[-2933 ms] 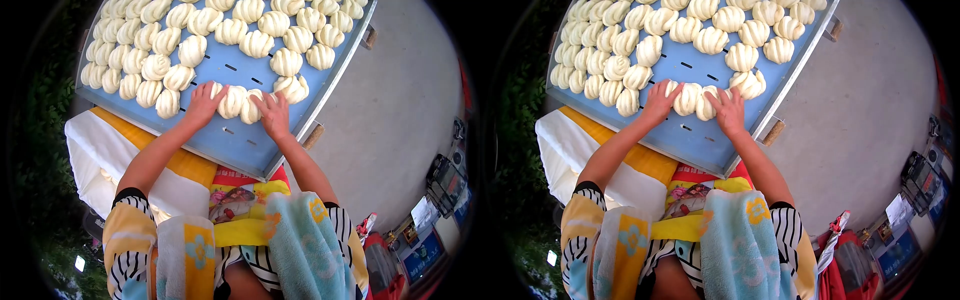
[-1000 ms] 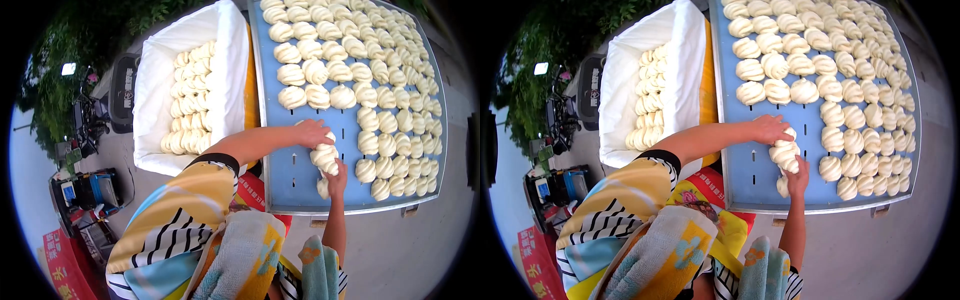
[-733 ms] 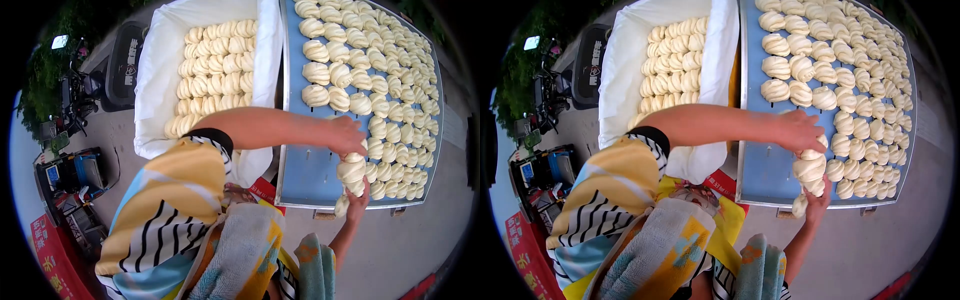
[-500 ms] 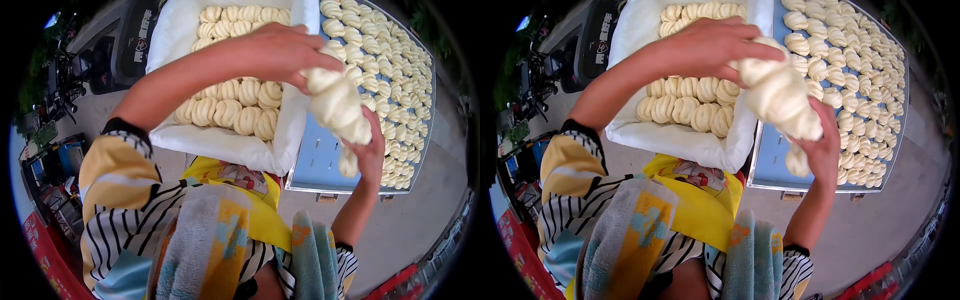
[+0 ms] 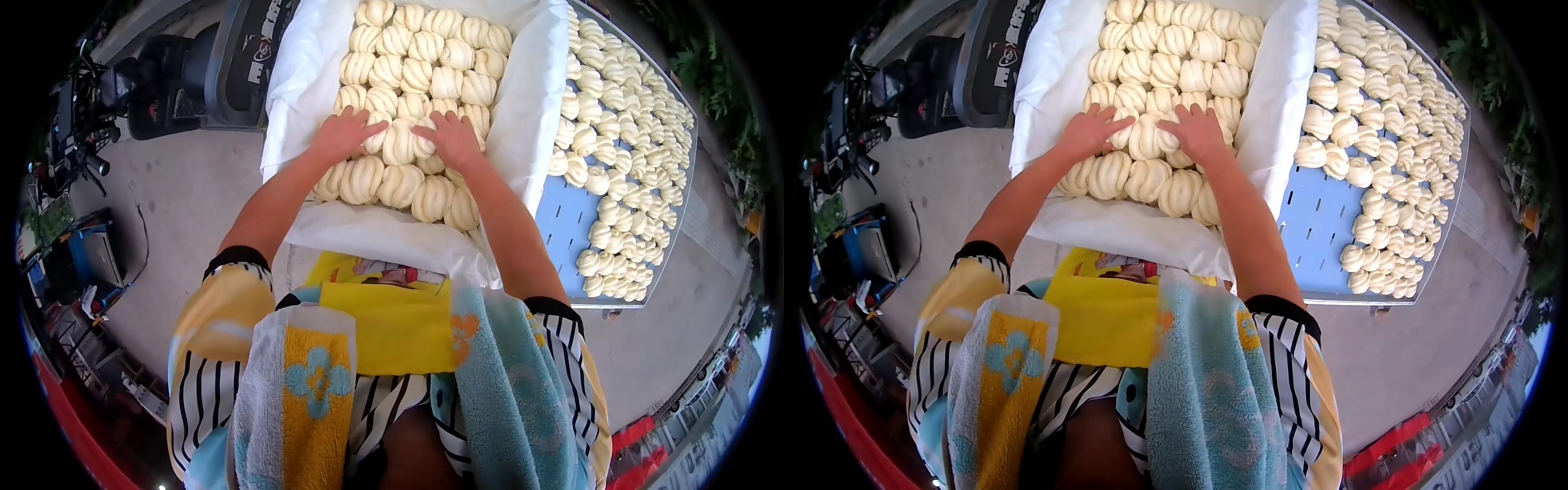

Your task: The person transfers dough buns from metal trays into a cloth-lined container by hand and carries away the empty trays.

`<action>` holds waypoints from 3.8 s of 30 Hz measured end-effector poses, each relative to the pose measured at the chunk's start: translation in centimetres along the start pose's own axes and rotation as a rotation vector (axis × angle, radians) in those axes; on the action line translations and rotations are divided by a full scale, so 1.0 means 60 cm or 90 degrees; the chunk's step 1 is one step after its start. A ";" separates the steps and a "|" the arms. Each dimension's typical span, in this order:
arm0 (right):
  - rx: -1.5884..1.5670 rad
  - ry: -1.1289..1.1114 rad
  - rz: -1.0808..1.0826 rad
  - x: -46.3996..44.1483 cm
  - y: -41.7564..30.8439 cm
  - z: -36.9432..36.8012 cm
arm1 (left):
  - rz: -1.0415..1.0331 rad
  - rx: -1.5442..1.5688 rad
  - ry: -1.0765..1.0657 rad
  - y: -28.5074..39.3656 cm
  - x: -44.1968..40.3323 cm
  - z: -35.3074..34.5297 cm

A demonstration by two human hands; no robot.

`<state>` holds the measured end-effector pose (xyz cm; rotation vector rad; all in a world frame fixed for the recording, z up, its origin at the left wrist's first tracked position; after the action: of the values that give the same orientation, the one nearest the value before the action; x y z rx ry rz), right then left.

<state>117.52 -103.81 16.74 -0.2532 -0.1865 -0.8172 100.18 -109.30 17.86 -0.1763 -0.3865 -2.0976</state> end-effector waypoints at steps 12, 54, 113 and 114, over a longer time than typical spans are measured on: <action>0.024 -0.107 -0.056 0.084 -0.026 -0.050 | 0.011 -0.019 0.030 0.050 0.039 -0.014; -0.976 0.420 -0.902 0.262 0.488 -0.150 | -0.312 -0.124 -0.349 0.370 -0.806 0.038; -0.609 0.127 -1.158 0.808 0.355 -0.284 | -0.453 -0.018 -0.403 0.702 -0.566 -0.091; -0.557 0.111 -1.157 0.812 0.359 -0.276 | -0.462 -0.063 -0.435 0.706 -0.590 -0.078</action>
<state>167.20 -128.35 10.38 -0.8649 0.2016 -2.7180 154.98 -103.18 12.26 -0.9419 -0.8462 -2.7279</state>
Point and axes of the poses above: each hand's wrist, its own x-axis away from the middle knuckle, its own z-axis out of the back of the hand, y = z × x, the point moved 8 cm from there along -x, towards the middle knuckle, and after that the axes turned 10 degrees about -z, right-handed, at the moved point
